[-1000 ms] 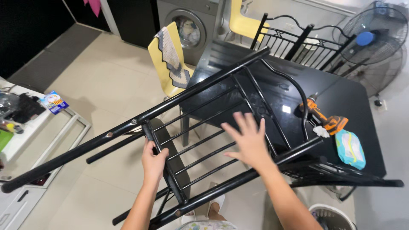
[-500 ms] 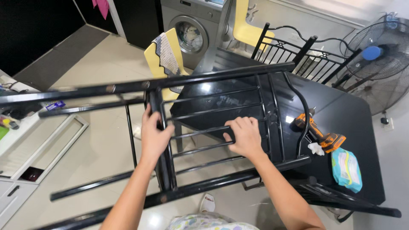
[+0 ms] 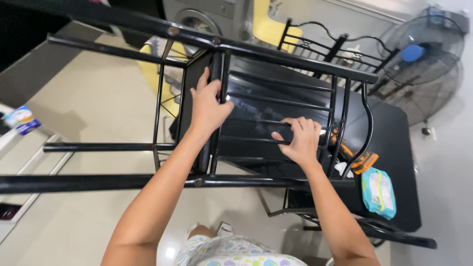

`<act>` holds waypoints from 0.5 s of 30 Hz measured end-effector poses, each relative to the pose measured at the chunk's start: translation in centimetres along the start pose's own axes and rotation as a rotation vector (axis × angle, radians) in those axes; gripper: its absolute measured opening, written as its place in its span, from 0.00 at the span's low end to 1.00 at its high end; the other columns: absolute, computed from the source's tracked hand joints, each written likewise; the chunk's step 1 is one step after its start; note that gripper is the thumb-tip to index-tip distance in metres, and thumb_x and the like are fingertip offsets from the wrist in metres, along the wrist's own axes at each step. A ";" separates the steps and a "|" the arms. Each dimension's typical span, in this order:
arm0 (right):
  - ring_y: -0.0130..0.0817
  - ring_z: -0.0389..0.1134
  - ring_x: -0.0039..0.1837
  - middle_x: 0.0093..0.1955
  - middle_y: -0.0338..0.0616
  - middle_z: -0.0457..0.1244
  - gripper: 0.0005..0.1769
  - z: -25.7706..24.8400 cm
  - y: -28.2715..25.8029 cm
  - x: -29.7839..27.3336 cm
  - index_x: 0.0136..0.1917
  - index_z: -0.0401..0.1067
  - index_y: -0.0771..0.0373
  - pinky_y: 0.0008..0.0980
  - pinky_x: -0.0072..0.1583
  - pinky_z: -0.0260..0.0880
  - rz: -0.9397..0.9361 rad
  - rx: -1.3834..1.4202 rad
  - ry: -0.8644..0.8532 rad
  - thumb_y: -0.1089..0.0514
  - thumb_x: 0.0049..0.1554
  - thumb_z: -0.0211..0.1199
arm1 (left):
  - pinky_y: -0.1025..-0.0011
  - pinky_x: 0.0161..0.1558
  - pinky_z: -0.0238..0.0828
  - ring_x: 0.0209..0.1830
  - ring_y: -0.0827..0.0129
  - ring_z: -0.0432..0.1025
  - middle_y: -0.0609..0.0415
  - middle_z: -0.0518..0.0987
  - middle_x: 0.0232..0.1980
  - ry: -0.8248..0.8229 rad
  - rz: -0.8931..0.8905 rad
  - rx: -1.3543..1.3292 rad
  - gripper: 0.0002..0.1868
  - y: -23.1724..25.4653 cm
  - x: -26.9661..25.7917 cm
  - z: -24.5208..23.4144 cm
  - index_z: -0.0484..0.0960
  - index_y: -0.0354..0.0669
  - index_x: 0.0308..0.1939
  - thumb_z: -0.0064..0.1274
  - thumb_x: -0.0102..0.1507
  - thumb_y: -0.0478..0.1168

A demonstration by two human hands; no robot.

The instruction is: The person flips a black metal chair upside down on a table and uses an Allen key to loosen and remove bolts from the chair legs. The chair remains upside down on the table while the person works on the joints.

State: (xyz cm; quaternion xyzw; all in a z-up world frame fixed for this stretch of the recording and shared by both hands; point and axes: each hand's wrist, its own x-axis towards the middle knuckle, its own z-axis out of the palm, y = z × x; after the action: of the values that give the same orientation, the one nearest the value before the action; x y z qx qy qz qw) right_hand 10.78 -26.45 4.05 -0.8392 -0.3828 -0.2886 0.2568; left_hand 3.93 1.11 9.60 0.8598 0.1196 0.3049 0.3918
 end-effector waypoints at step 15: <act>0.36 0.60 0.45 0.39 0.35 0.58 0.28 3.6 12.4 2.2 0.51 0.76 0.54 0.40 0.55 0.53 0.216 -0.105 -0.077 0.42 0.41 0.81 | 0.31 0.72 0.32 0.78 0.36 0.49 0.20 0.59 0.72 -0.287 0.010 -0.006 0.15 -0.6 12.5 14.5 0.70 0.38 0.24 0.65 0.45 0.35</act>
State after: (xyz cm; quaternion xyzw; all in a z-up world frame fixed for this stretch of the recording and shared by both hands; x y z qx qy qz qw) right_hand 22.78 -30.16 0.41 -0.8984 -0.2841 -0.2462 0.2272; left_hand 22.72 -1.62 7.20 0.8938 0.0573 0.1812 0.4062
